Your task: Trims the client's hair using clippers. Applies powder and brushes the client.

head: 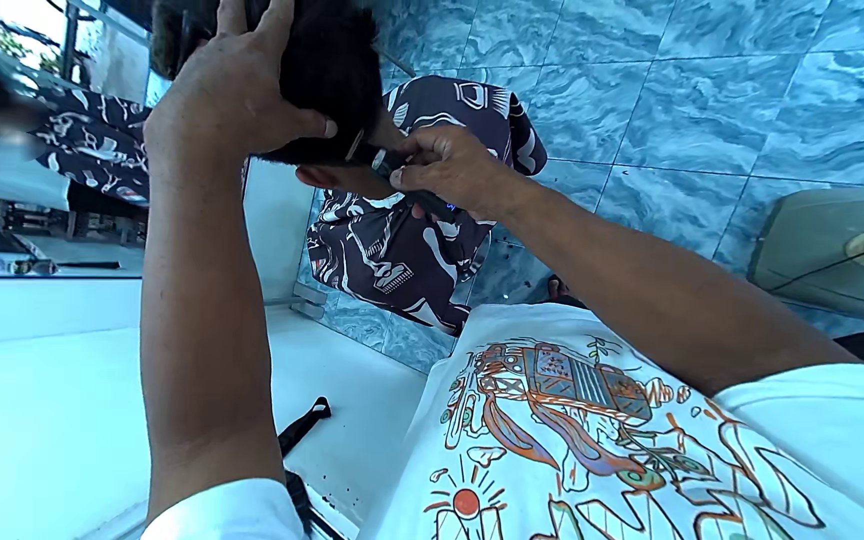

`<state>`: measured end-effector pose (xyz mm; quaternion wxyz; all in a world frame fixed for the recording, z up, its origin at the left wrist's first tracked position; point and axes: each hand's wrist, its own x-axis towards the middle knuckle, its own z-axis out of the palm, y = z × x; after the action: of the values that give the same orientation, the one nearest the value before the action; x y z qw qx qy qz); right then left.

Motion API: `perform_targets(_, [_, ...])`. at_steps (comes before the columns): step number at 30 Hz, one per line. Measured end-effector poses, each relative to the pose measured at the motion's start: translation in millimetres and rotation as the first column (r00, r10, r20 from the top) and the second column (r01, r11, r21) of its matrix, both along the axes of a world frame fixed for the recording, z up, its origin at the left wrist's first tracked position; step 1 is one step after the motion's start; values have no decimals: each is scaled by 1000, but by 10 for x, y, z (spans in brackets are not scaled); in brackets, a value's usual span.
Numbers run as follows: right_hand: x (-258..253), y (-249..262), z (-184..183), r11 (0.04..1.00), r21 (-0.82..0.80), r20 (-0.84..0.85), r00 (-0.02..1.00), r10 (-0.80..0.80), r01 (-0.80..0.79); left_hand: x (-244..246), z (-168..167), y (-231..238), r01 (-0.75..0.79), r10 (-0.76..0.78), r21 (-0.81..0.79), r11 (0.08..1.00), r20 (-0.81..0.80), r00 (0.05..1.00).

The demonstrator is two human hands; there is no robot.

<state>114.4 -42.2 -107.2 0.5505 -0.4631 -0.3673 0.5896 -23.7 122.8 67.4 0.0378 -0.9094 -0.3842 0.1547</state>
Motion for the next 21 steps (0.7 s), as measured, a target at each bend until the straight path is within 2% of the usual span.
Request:
perform_targets(4, [202, 9, 7, 974, -215, 205, 972, 115, -70, 1, 22, -51, -14, 14, 13, 1000, -10, 1000])
perform_targets(6, [265, 29, 44, 963, -258, 280, 948, 152, -78, -8, 18, -69, -27, 27, 15, 1000, -23, 999])
perform_targets(21, [310, 102, 72, 984, -171, 242, 966, 87, -46, 22, 2, -52, -47, 47, 20, 999, 0, 999])
